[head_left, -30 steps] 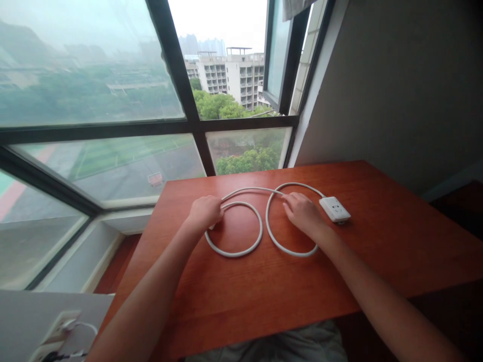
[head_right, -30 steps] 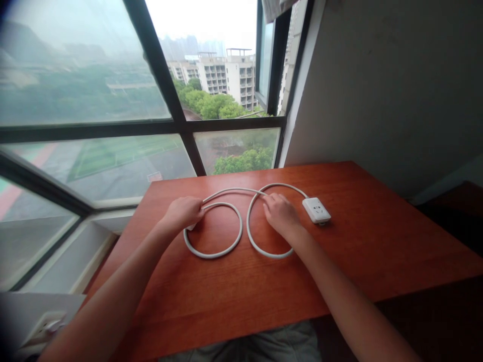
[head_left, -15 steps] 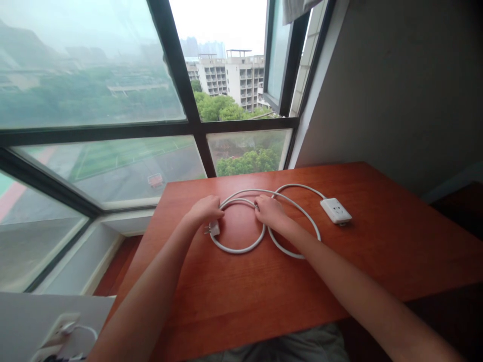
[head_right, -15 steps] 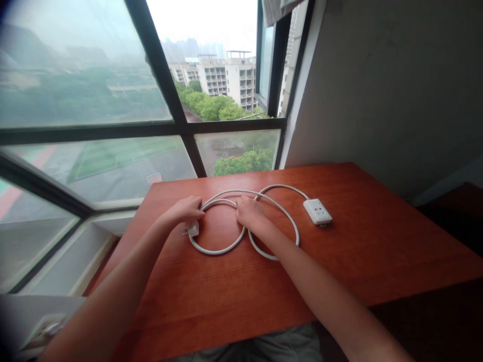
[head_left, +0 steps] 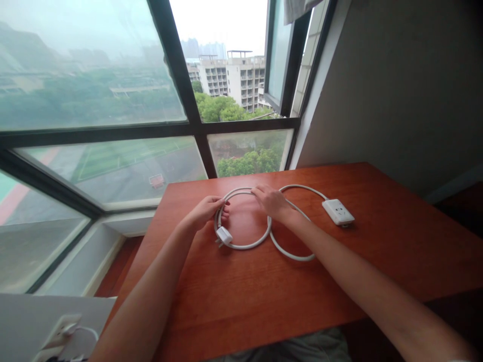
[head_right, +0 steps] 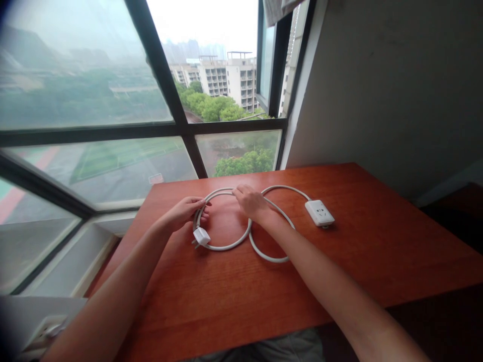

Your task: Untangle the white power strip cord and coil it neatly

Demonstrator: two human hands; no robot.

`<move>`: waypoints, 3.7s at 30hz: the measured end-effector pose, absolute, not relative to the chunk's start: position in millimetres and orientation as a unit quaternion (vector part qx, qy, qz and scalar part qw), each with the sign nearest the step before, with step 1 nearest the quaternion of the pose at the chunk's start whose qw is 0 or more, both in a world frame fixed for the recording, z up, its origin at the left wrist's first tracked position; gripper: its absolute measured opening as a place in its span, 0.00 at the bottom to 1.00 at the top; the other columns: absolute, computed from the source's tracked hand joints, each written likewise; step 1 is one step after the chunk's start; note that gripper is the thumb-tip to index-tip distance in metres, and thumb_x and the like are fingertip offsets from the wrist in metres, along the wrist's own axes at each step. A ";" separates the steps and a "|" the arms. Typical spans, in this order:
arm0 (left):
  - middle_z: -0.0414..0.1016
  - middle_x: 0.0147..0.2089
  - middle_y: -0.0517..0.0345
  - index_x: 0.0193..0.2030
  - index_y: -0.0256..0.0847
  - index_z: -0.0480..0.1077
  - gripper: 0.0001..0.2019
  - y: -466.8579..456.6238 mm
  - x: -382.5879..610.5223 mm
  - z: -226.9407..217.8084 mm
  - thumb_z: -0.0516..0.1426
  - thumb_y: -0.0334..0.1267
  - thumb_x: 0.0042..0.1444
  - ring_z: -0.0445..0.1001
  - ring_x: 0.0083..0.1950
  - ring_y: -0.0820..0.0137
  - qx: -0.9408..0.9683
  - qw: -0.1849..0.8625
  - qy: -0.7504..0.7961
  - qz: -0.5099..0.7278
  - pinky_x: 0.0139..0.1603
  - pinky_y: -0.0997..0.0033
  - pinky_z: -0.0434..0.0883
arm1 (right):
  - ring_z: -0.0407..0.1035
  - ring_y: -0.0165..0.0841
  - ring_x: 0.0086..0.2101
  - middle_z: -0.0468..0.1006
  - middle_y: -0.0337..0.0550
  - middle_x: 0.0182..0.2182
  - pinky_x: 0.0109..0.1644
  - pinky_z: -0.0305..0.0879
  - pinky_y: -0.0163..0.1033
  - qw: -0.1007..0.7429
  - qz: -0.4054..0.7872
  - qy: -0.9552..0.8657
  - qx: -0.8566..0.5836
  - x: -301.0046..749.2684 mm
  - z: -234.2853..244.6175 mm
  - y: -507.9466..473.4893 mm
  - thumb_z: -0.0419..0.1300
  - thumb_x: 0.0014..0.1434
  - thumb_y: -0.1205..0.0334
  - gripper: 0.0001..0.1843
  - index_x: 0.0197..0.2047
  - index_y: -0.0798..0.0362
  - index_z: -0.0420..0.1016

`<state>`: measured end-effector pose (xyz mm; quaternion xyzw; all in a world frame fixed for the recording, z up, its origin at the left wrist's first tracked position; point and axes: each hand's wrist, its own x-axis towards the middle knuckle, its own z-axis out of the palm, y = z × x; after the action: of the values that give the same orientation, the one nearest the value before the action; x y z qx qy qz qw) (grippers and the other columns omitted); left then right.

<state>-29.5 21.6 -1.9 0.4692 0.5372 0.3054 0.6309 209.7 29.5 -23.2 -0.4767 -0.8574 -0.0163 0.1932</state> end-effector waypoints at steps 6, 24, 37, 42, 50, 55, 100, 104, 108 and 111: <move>0.78 0.33 0.44 0.38 0.31 0.73 0.10 24.1 -30.6 9.3 0.59 0.39 0.57 0.77 0.29 0.69 0.459 0.661 0.502 0.318 0.33 0.71 0.76 | 0.62 0.35 0.52 0.72 0.47 0.49 0.53 0.59 0.37 0.212 -0.036 -0.870 -0.445 220.7 -12.1 34.7 0.46 0.66 0.70 0.17 0.53 0.51 0.69; 0.78 0.34 0.43 0.40 0.32 0.73 0.15 25.2 -22.4 26.9 0.61 0.45 0.55 0.78 0.33 0.65 0.512 0.637 0.474 0.327 0.36 0.68 0.76 | 0.65 0.35 0.46 0.73 0.45 0.47 0.47 0.59 0.36 0.224 -0.067 -0.863 -0.447 223.9 9.5 39.1 0.46 0.67 0.68 0.17 0.53 0.48 0.71; 0.54 0.19 0.67 0.31 0.34 0.68 0.13 21.0 2.4 24.4 0.60 0.44 0.54 0.50 0.17 0.83 0.471 0.647 0.445 0.401 0.16 0.83 0.50 | 0.65 0.36 0.46 0.74 0.48 0.42 0.49 0.59 0.38 0.309 -0.011 -0.840 -0.446 204.3 14.3 13.8 0.47 0.67 0.65 0.15 0.47 0.52 0.74; 0.53 0.20 0.68 0.31 0.33 0.67 0.11 21.4 3.0 18.2 0.59 0.41 0.55 0.49 0.17 0.84 0.446 0.655 0.447 0.415 0.16 0.85 0.49 | 0.69 0.32 0.36 0.75 0.43 0.37 0.38 0.60 0.35 0.231 0.192 -0.853 -0.427 176.8 -9.6 -50.8 0.57 0.61 0.52 0.13 0.41 0.51 0.74; 0.56 0.21 0.66 0.32 0.32 0.67 0.09 24.5 -2.8 18.8 0.56 0.38 0.59 0.56 0.17 0.83 0.427 0.679 0.451 0.391 0.17 0.86 0.55 | 0.68 0.31 0.33 0.74 0.41 0.34 0.34 0.57 0.34 0.208 0.176 -0.855 -0.441 167.3 -23.1 -71.8 0.60 0.56 0.63 0.05 0.37 0.52 0.74; 0.60 0.22 0.63 0.36 0.32 0.70 0.09 25.6 -9.0 19.3 0.57 0.38 0.58 0.63 0.19 0.79 0.443 0.683 0.449 0.369 0.19 0.81 0.64 | 0.67 0.31 0.35 0.73 0.42 0.35 0.38 0.59 0.34 0.194 0.109 -0.878 -0.423 186.5 -16.8 -61.9 0.58 0.58 0.68 0.04 0.37 0.52 0.72; 0.49 0.17 0.70 0.29 0.34 0.69 0.15 13.7 3.3 37.3 0.61 0.47 0.54 0.44 0.14 0.85 0.465 0.691 0.386 0.397 0.13 0.83 0.41 | 0.68 0.40 0.51 0.75 0.48 0.50 0.56 0.65 0.48 0.382 0.087 -0.825 -0.408 237.3 7.4 -36.4 0.54 0.63 0.65 0.17 0.54 0.48 0.70; 0.47 0.17 0.70 0.26 0.35 0.66 0.17 8.5 1.5 50.2 0.61 0.48 0.54 0.44 0.14 0.85 0.475 0.703 0.357 0.390 0.14 0.83 0.42 | 0.64 0.44 0.55 0.72 0.49 0.53 0.58 0.62 0.51 0.462 0.132 -0.753 -0.449 262.0 31.8 -4.3 0.63 0.56 0.54 0.24 0.55 0.49 0.69; 0.45 0.16 0.72 0.26 0.35 0.64 0.16 6.9 -1.1 60.6 0.60 0.45 0.55 0.43 0.14 0.85 0.437 0.712 0.323 0.445 0.13 0.84 0.43 | 0.72 0.43 0.44 0.78 0.48 0.42 0.50 0.68 0.48 0.423 0.350 -0.717 -0.429 274.8 34.9 15.1 0.64 0.52 0.43 0.24 0.45 0.54 0.75; 0.45 0.16 0.72 0.26 0.37 0.63 0.15 9.8 -1.9 63.4 0.58 0.44 0.57 0.42 0.13 0.84 0.379 0.708 0.298 0.516 0.12 0.84 0.43 | 0.74 0.39 0.39 0.79 0.49 0.37 0.46 0.70 0.46 0.371 0.533 -0.653 -0.390 277.1 26.2 11.6 0.57 0.56 0.39 0.26 0.39 0.56 0.74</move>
<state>-1.9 9.8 63.4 0.3793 0.2981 0.5157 0.7080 277.1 11.6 26.2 -0.3903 -0.6527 0.5326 0.3715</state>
